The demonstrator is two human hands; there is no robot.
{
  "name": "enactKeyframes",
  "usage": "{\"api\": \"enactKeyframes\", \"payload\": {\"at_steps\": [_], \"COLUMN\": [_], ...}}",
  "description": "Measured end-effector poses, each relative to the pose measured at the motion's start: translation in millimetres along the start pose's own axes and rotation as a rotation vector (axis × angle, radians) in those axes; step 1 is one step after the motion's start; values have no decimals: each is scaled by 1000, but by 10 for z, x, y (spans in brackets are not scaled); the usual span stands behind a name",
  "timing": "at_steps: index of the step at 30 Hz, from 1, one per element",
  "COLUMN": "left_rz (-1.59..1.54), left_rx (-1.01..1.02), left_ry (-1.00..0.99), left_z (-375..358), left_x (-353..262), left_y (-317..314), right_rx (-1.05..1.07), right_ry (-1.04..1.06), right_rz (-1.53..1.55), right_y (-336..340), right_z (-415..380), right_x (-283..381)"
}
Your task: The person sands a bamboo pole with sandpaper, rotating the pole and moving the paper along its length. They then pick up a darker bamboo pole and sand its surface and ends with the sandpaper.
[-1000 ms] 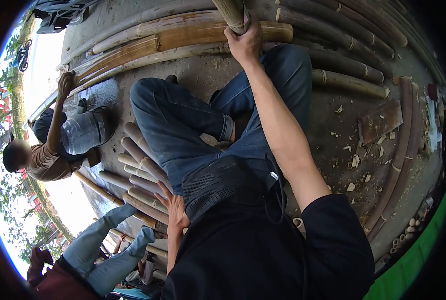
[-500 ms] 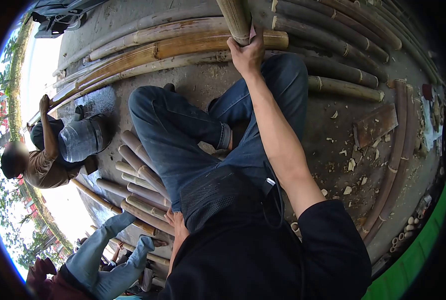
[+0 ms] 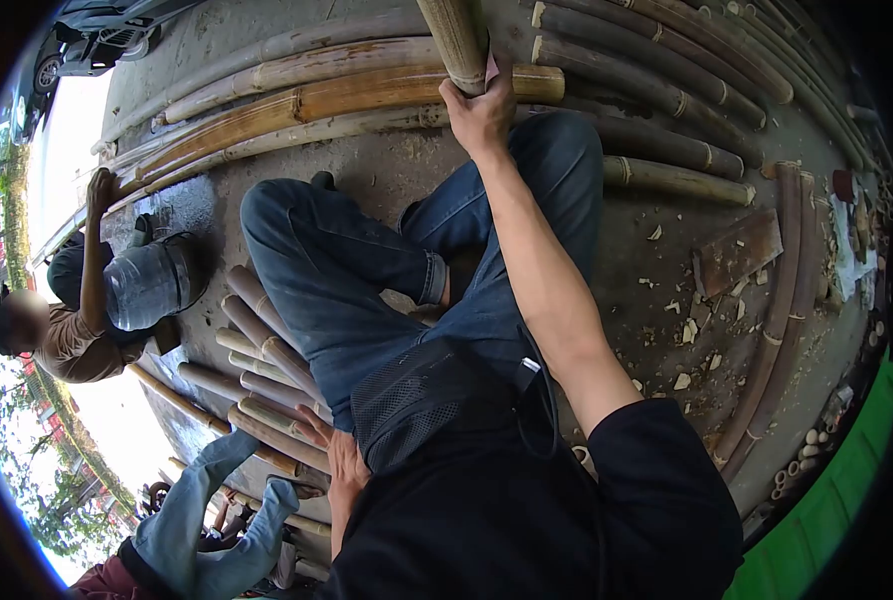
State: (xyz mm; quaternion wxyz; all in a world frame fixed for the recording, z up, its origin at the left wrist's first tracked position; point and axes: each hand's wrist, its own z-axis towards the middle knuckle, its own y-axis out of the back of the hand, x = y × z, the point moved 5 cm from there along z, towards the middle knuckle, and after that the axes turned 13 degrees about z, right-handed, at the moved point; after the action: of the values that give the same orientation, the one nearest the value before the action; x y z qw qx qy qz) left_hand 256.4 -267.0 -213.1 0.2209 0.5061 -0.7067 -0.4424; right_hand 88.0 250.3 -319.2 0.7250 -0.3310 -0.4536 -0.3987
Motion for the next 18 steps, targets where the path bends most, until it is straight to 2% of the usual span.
{"api": "enactKeyframes", "payload": {"at_steps": [18], "left_rz": [21], "left_rx": [-13], "left_ry": [0], "left_z": [188], "left_x": [-19], "left_y": [-28], "right_rx": [-23], "right_ry": [12], "right_rz": [-14], "right_y": [5], "right_z": [-3], "right_x": [-20]}}
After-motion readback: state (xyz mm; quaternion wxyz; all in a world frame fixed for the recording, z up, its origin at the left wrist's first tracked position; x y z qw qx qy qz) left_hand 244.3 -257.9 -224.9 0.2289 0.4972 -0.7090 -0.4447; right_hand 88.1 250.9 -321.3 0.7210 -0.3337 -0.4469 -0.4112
